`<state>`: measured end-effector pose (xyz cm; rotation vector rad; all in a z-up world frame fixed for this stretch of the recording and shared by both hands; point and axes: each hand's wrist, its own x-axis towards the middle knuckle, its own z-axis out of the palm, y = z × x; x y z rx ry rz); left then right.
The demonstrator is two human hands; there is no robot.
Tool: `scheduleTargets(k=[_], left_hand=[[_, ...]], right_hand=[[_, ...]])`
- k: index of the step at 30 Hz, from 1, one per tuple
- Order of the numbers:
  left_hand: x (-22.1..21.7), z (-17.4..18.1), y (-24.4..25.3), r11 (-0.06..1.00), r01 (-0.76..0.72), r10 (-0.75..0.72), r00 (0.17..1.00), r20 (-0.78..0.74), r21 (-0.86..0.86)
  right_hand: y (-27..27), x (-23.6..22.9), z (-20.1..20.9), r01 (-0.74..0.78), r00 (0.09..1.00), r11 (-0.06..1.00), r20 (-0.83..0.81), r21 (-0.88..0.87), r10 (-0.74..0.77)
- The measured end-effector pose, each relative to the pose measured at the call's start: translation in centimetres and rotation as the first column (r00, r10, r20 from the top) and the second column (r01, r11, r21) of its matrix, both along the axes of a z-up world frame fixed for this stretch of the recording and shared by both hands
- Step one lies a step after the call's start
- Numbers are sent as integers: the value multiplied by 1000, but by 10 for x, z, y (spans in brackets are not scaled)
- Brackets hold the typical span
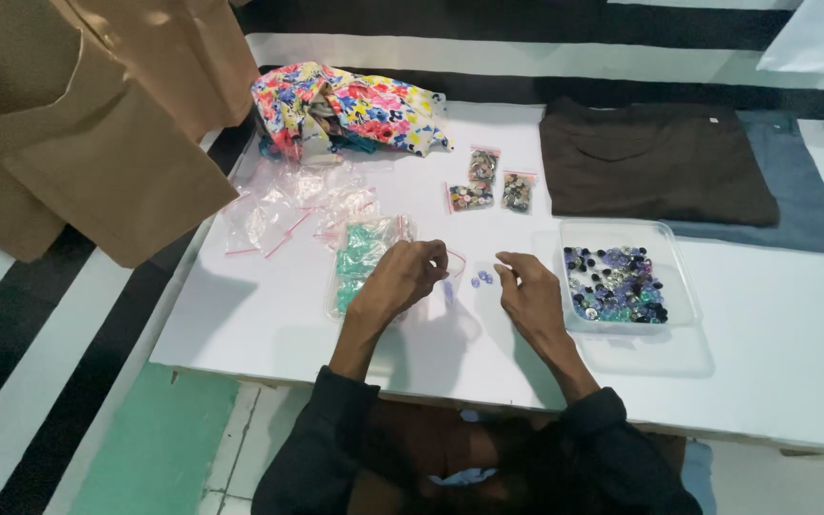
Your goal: Sorting small purple buttons from a table into a plastic container
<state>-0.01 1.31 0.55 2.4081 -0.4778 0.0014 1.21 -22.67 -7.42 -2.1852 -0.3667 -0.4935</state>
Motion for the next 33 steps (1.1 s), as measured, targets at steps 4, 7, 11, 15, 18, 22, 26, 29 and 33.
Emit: scheduleTargets(k=[4,7,11,15,18,22,26,29,33], left_hand=[[-2,-2,1,1000,-9,10,1000,-22,16],[-4,0,-6,1000,-5,6,999,-32,14],[-6,9,-12,997,-7,12,999,-52,81],[10,0,-17,995,2,0,1000,-21,101],[18,-9,-18,996,10,-9,1000,-13,91],[10,0,-20,998,10,-8,1000,-28,67],[12,2,-26,999,17,-15,999,-35,51],[12,1,-29,999,17,-15,999,-35,37],[17,-8,-30,999,39,-39,999,-18,-8]], right_hand=[[6,11,-25,-69,993,982,-104,-175,51],[21,8,-19,-57,982,875,-184,-481,-37],[17,25,-63,-79,992,840,-129,-537,10],[9,18,-50,-134,963,914,-267,-383,30],[-4,15,-26,-44,932,994,-362,-100,5],[5,-16,49,-27,955,968,-280,248,98],[23,-15,69,-97,970,955,-188,281,154],[28,-8,64,-157,972,971,-144,181,184],[24,0,56,-184,975,982,-117,37,187]])
